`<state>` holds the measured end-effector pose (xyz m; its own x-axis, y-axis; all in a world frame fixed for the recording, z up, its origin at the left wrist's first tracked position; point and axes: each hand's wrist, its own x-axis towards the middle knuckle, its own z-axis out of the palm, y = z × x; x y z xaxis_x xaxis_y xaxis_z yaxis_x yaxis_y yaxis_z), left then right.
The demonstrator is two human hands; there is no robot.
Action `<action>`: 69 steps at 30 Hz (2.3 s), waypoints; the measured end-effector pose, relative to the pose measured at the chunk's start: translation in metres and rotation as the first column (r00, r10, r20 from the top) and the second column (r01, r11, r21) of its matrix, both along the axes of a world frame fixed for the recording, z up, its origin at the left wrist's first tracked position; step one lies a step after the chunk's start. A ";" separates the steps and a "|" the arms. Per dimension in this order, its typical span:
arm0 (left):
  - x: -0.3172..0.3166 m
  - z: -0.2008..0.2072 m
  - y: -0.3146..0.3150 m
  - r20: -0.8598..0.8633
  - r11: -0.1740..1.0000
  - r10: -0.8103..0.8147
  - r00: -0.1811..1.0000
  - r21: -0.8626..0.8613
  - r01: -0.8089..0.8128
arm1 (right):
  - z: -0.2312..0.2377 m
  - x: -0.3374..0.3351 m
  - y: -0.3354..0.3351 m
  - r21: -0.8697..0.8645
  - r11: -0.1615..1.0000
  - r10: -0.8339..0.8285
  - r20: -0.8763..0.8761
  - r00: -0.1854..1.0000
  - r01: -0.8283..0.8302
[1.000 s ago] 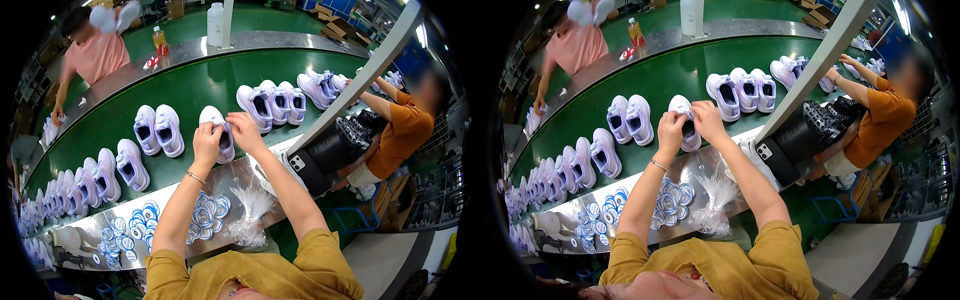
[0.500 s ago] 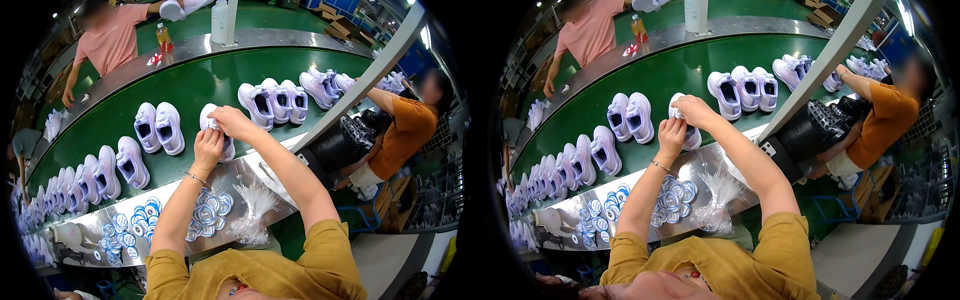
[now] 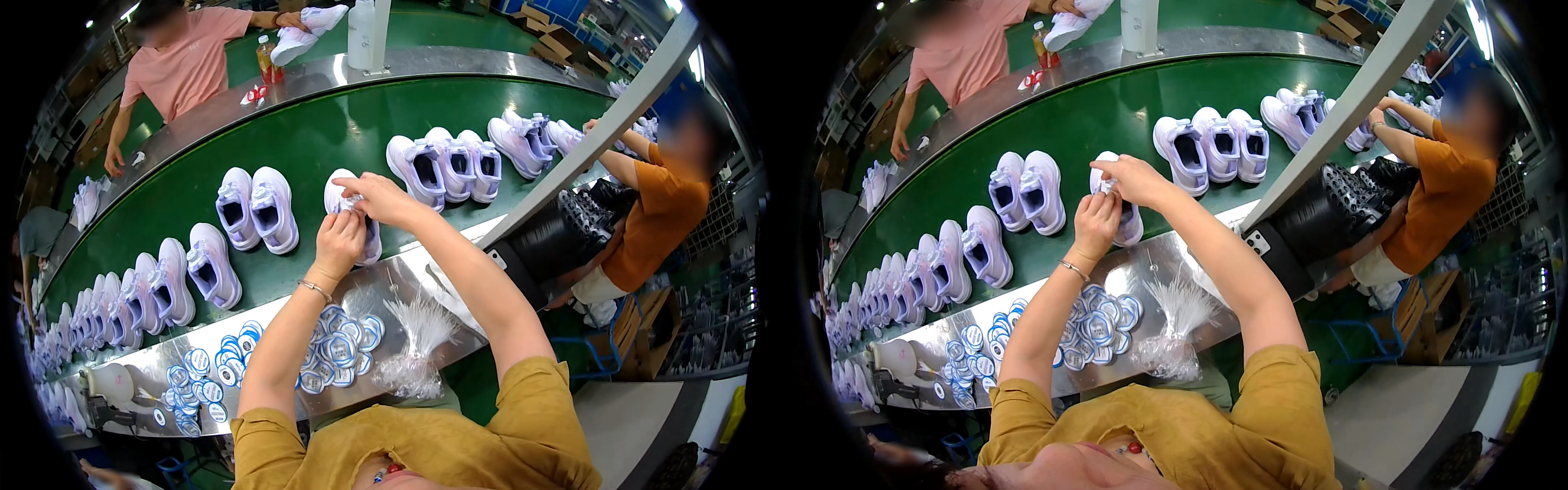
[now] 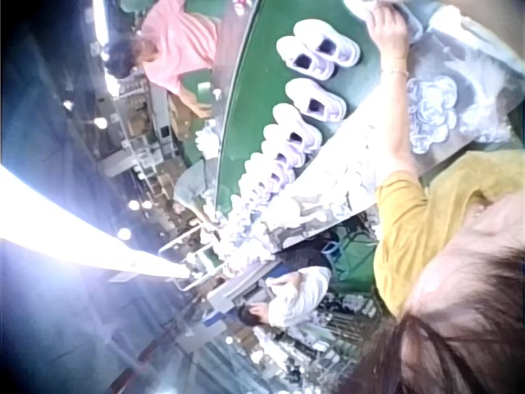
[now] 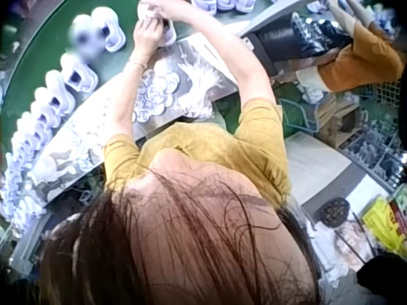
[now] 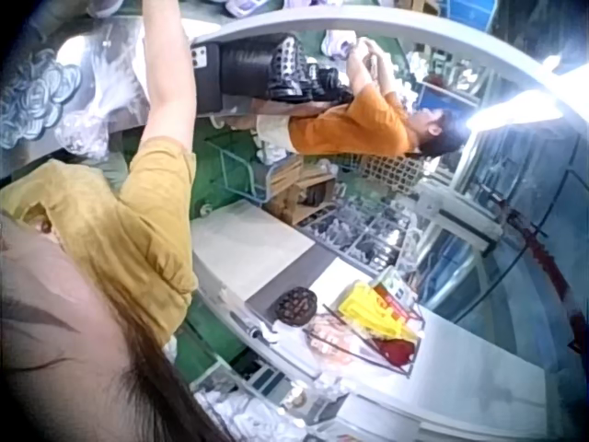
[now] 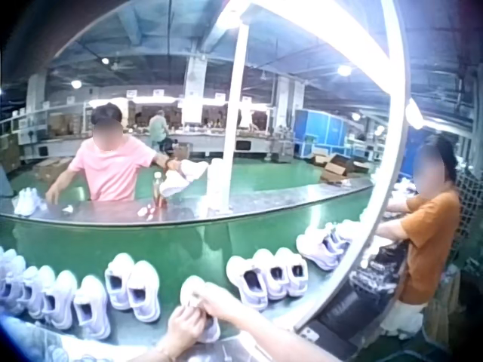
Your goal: The person stands at a factory assembly line and repeatedly picks up small circular tags, peels their backing, and sticks them inside the tongue of white sneakers moving along a green conveyor belt. The person handles shoes and tags one at a time, placing each tagged shoe back on the belt.
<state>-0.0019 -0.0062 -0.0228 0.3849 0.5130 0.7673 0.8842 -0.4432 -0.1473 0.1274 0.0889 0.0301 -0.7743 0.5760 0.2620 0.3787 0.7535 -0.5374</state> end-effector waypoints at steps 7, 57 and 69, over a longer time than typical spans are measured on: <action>-0.001 -0.001 0.002 -0.010 1.000 -0.001 1.000 0.001 0.001 | -0.008 0.000 -0.001 0.029 0.999 0.017 -0.105 0.994 -0.014; 0.000 -0.009 0.004 0.032 1.000 0.027 0.999 0.003 -0.027 | -0.022 -0.005 0.013 -0.089 0.994 0.060 -0.081 0.995 -0.067; 0.001 -0.009 0.001 0.058 0.999 0.016 0.998 -0.028 -0.015 | -0.006 -0.022 0.028 -0.082 0.994 0.093 0.203 0.975 -0.078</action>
<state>-0.0013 -0.0048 -0.0316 0.3317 0.5402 0.7734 0.8978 -0.4325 -0.0830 0.1051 0.1172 0.0245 -0.8544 0.5172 0.0509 0.4232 0.7493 -0.5093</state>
